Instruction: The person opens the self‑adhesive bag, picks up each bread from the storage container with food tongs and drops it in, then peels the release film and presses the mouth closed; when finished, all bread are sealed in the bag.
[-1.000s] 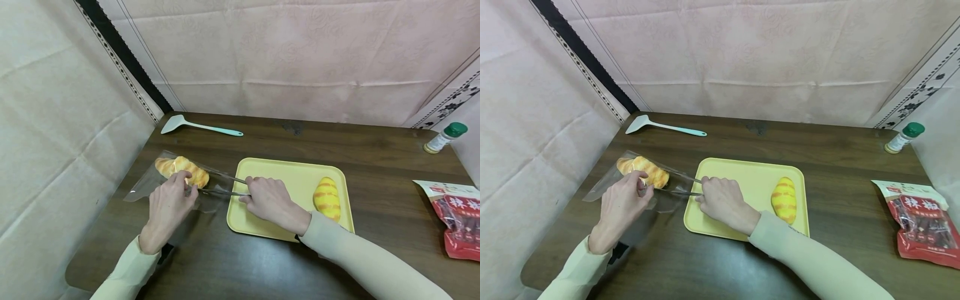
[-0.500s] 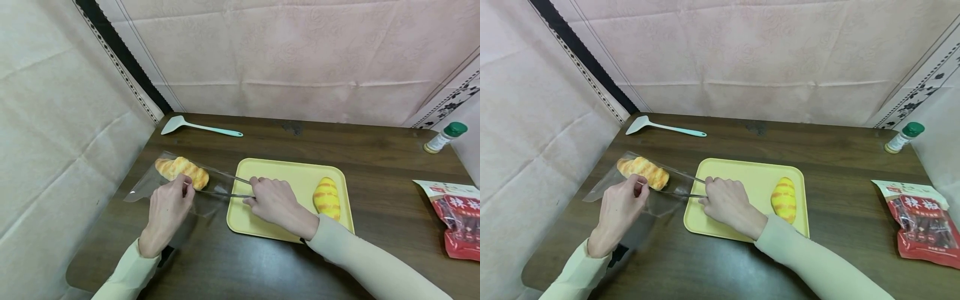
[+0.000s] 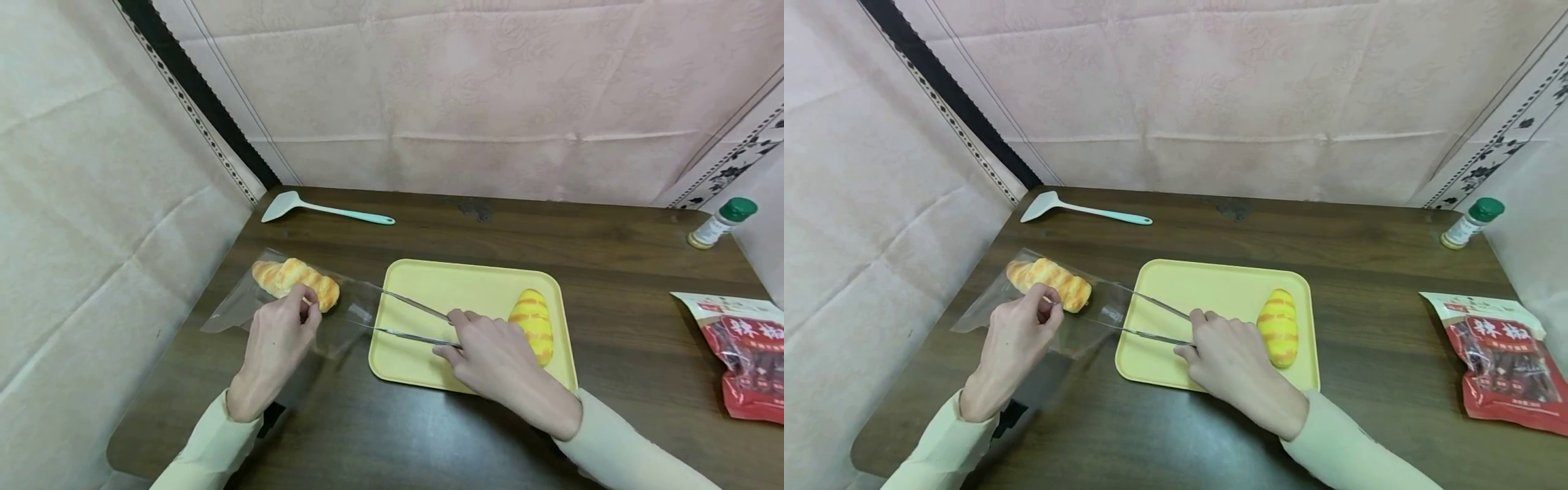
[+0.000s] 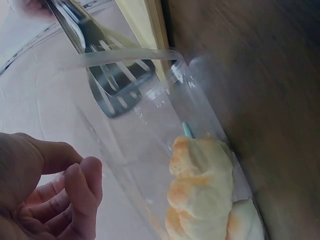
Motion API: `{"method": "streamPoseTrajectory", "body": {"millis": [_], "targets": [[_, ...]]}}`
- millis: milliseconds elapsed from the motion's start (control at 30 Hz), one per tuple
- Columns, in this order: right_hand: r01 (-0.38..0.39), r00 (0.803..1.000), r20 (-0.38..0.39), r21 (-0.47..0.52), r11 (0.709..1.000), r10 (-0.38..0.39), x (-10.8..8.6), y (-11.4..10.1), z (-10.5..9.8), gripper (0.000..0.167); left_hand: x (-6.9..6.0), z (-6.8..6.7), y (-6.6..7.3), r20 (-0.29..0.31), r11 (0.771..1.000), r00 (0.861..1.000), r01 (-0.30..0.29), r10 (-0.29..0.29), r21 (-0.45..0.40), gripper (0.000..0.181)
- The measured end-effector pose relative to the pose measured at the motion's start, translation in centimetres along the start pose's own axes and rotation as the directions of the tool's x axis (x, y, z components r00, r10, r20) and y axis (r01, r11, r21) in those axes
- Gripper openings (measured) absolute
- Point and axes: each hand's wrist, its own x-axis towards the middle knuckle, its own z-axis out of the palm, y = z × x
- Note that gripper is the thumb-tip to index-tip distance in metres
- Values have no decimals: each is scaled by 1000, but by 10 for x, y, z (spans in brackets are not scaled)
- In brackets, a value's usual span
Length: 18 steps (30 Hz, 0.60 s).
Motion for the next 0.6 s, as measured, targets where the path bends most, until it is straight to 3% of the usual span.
{"method": "streamPoseTrajectory", "body": {"millis": [300,600], "targets": [[-137,988,-63,34,990,138,-49,23,-6,37,2,-1,2,42,1000,999,5,-5,-7,16],[-333,943,18,87,939,332,-104,47,2,34,5,-1,3,65,1000,998,18,-17,-20,16]]}}
